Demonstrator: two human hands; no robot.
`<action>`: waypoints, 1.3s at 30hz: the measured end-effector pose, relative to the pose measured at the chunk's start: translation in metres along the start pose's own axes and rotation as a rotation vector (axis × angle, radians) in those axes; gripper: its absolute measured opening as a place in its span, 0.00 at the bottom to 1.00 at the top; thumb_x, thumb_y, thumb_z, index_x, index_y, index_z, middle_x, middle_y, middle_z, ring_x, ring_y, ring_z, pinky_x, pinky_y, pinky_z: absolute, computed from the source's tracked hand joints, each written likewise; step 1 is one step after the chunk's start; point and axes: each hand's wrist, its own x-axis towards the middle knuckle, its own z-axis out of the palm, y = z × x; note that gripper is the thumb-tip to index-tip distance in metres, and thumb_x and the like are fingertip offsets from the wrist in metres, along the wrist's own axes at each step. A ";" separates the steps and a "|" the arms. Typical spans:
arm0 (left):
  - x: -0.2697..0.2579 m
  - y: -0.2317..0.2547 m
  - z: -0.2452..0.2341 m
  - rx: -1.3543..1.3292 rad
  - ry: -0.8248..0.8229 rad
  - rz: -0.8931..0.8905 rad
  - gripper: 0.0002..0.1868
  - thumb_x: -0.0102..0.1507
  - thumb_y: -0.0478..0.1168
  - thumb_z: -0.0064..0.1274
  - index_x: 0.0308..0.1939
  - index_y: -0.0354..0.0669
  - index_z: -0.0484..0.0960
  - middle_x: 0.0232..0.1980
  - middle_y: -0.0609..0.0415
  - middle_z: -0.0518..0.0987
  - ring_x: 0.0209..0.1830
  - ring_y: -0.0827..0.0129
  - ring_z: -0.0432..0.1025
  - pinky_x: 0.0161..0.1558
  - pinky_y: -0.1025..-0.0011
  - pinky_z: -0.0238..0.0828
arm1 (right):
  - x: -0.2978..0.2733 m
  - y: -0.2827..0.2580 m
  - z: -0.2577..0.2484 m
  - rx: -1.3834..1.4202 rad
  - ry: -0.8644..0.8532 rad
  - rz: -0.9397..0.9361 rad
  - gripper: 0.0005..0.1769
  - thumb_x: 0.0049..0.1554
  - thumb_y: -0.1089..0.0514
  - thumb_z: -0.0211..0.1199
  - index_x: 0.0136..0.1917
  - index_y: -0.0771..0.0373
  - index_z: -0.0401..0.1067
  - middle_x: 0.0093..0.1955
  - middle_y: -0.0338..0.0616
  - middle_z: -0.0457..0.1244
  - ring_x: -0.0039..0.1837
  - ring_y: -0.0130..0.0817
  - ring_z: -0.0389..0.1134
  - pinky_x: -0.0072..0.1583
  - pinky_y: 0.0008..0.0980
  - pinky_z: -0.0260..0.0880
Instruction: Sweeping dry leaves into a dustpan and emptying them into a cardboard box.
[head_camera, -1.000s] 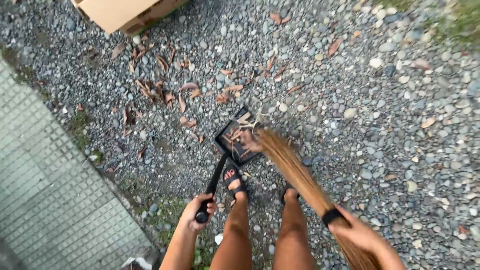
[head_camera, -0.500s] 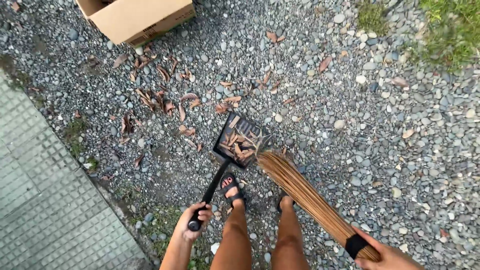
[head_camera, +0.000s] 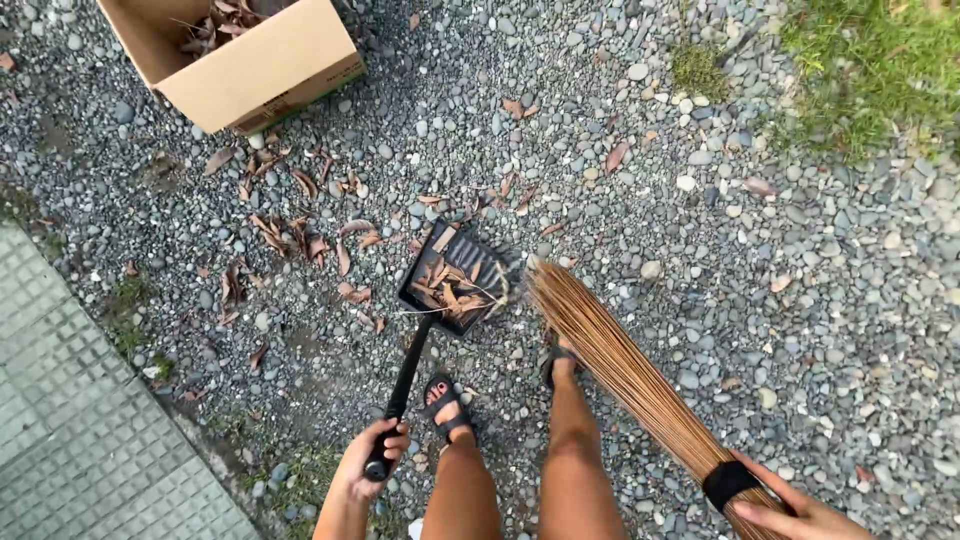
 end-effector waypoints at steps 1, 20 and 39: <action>0.010 -0.001 -0.003 0.012 0.010 -0.020 0.10 0.63 0.34 0.47 0.45 0.34 0.65 0.34 0.51 0.70 0.24 0.78 0.63 0.18 0.84 0.61 | 0.000 -0.012 -0.002 -0.096 0.039 -0.125 0.55 0.53 0.41 0.71 0.84 0.45 0.43 0.85 0.41 0.48 0.85 0.34 0.47 0.80 0.40 0.46; 0.085 -0.053 0.052 -0.152 0.182 0.068 0.12 0.64 0.35 0.48 0.47 0.30 0.67 0.36 0.49 0.75 0.21 0.77 0.65 0.18 0.84 0.64 | 0.028 -0.196 -0.098 -0.400 -0.051 -0.128 0.50 0.51 0.43 0.74 0.81 0.41 0.53 0.66 0.43 0.67 0.65 0.30 0.71 0.67 0.29 0.67; 0.096 -0.053 0.042 -0.114 0.098 -0.024 0.14 0.64 0.37 0.49 0.48 0.29 0.69 0.34 0.53 0.73 0.22 0.76 0.64 0.20 0.82 0.65 | 0.066 -0.053 -0.268 -0.194 -0.327 -0.378 0.52 0.56 0.54 0.76 0.83 0.48 0.47 0.79 0.46 0.57 0.77 0.34 0.58 0.72 0.28 0.58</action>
